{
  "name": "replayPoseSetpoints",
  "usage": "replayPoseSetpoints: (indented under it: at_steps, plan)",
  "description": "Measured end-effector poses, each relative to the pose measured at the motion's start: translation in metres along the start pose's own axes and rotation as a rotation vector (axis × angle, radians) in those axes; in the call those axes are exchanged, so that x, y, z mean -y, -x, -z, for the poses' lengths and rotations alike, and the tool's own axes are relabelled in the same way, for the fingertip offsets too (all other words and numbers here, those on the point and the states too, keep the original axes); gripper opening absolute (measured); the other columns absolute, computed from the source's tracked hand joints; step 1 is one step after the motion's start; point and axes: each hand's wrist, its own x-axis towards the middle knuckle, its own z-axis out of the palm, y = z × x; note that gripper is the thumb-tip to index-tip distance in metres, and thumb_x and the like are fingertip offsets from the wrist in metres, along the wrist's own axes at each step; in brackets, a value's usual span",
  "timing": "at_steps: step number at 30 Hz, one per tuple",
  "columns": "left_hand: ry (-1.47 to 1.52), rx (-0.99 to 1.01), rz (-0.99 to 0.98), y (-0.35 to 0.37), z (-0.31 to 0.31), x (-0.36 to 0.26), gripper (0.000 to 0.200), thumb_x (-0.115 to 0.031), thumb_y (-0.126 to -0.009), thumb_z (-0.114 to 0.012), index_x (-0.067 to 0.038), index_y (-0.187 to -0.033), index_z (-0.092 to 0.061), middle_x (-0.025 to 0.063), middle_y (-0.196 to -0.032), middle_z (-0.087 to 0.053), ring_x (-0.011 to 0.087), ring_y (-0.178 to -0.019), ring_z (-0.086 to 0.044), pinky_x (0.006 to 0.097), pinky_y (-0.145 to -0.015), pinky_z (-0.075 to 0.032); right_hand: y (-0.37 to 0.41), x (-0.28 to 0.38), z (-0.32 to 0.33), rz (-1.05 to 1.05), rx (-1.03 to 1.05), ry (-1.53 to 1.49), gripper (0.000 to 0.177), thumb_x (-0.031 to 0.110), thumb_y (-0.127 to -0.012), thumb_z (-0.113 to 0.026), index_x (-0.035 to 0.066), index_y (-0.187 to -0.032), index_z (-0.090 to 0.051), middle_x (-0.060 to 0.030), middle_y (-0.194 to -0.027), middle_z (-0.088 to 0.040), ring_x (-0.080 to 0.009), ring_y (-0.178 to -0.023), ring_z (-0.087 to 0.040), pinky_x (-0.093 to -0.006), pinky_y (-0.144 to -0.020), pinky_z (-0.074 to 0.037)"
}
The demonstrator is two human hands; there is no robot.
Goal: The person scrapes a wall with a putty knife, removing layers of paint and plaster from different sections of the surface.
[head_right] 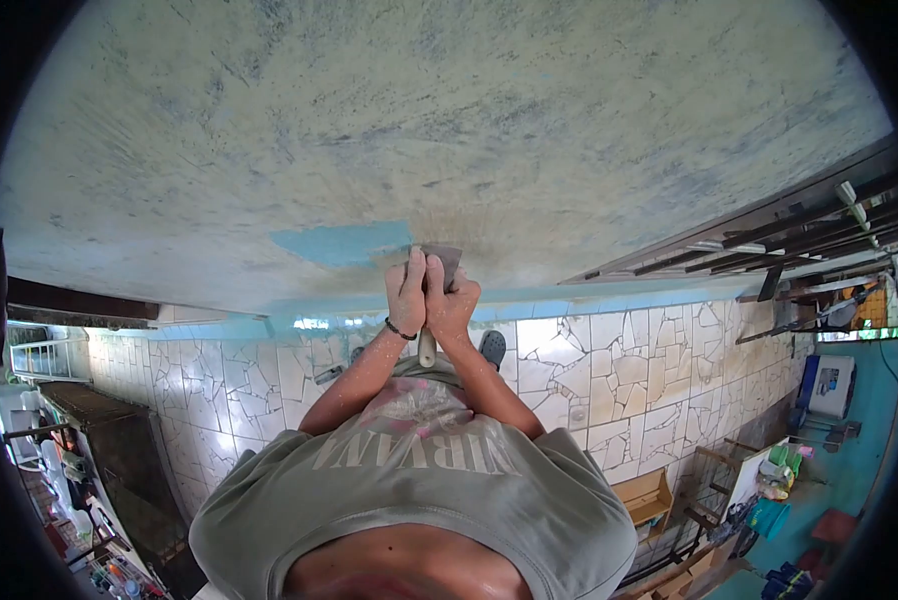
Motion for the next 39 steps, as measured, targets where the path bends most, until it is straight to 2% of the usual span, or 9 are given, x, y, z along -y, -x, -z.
replayPoseSetpoints:
  at_steps: [3,6,12,17,21,24,29,33,39]
  plan:
    - [0.031,0.025,0.008,0.001,0.002,0.003,0.051,-0.036,-0.105,-0.044,0.001,-0.075,-0.061,-0.0017,-0.067,-0.057,0.007,-0.064,-0.048,0.0284,-0.055,-0.041,0.002,0.005,-0.004,-0.004,-0.041,-0.06,0.032,0.02,-0.095,-0.065,-0.006,-0.076,-0.064,-0.005,-0.057,-0.057,-0.0075,-0.059,-0.046,-0.0301,-0.052,-0.039]
    - [-0.011,-0.015,0.025,0.003,-0.001,0.015,0.056,-0.04,-0.104,-0.043,0.003,-0.07,-0.056,-0.0001,-0.058,-0.049,0.008,-0.058,-0.042,0.0308,-0.05,-0.035,0.007,-0.019,-0.004,-0.057,-0.044,-0.05,0.033,0.02,-0.095,-0.065,-0.006,-0.075,-0.063,-0.0056,-0.057,-0.057,-0.0077,-0.059,-0.046,-0.0308,-0.053,-0.039]
    - [-0.033,0.018,-0.009,-0.002,0.0,-0.018,0.053,-0.04,-0.105,-0.043,0.002,-0.075,-0.059,-0.003,-0.067,-0.052,0.007,-0.064,-0.045,0.028,-0.054,-0.038,-0.003,0.014,-0.002,0.008,-0.013,-0.048,0.034,0.019,-0.096,-0.064,-0.007,-0.073,-0.063,-0.0056,-0.057,-0.056,-0.0077,-0.058,-0.046,-0.031,-0.051,-0.038]
    - [-0.029,0.002,0.047,0.004,-0.001,0.011,0.052,-0.039,-0.105,-0.044,0.001,-0.075,-0.058,-0.0029,-0.068,-0.052,0.0069,-0.064,-0.044,0.0289,-0.054,-0.037,0.007,-0.026,-0.006,-0.027,-0.067,-0.085,0.035,0.02,-0.096,-0.065,-0.007,-0.073,-0.063,-0.0051,-0.056,-0.055,-0.0075,-0.057,-0.045,-0.0311,-0.049,-0.037]
    - [-0.076,-0.004,-0.063,-0.002,-0.003,-0.014,0.05,-0.039,-0.104,-0.046,0.001,-0.076,-0.058,-0.003,-0.068,-0.052,0.0066,-0.064,-0.044,0.0293,-0.054,-0.037,-0.002,0.013,-0.007,-0.005,-0.073,-0.11,0.038,0.021,-0.096,-0.065,-0.007,-0.071,-0.061,-0.0042,-0.055,-0.055,-0.0072,-0.056,-0.044,-0.031,-0.048,-0.036]
    - [-0.01,-0.02,-0.025,-0.002,-0.003,-0.019,0.05,-0.039,-0.104,-0.046,0.001,-0.076,-0.059,-0.003,-0.068,-0.053,0.0068,-0.064,-0.044,0.0299,-0.054,-0.037,-0.005,0.024,0.0,-0.01,0.007,-0.08,0.042,0.026,-0.097,-0.063,-0.006,-0.07,-0.06,0.0013,-0.06,-0.054,-0.0057,-0.061,-0.044,-0.0288,-0.049,-0.037]
    - [0.024,-0.035,0.029,0.007,-0.009,0.004,0.049,-0.036,-0.105,-0.046,0.001,-0.074,-0.059,-0.0032,-0.065,-0.052,0.0063,-0.062,-0.043,0.029,-0.052,-0.036,0.007,-0.012,-0.002,-0.061,-0.054,-0.095,0.04,0.023,-0.096,-0.065,-0.007,-0.069,-0.059,-0.0019,-0.054,-0.052,-0.0059,-0.058,-0.042,-0.0308,-0.048,-0.035]
    - [0.012,-0.041,-0.044,-0.004,-0.01,-0.028,0.049,-0.033,-0.105,-0.046,0.001,-0.073,-0.059,-0.0035,-0.065,-0.052,0.0057,-0.062,-0.043,0.0276,-0.052,-0.036,-0.008,0.028,0.0,-0.016,-0.026,-0.046,0.04,0.023,-0.097,-0.064,-0.006,-0.071,-0.06,-0.0025,-0.055,-0.053,-0.0061,-0.058,-0.042,-0.0307,-0.048,-0.036]
    - [0.012,-0.068,0.016,0.007,-0.011,-0.007,0.052,-0.034,-0.105,-0.045,0.002,-0.07,-0.056,-0.0027,-0.061,-0.05,0.0056,-0.06,-0.042,0.0283,-0.051,-0.035,0.006,-0.002,0.0,-0.105,-0.025,-0.091,0.039,0.024,-0.096,-0.065,-0.006,-0.072,-0.061,-0.0024,-0.055,-0.054,-0.006,-0.059,-0.043,-0.0305,-0.049,-0.037]
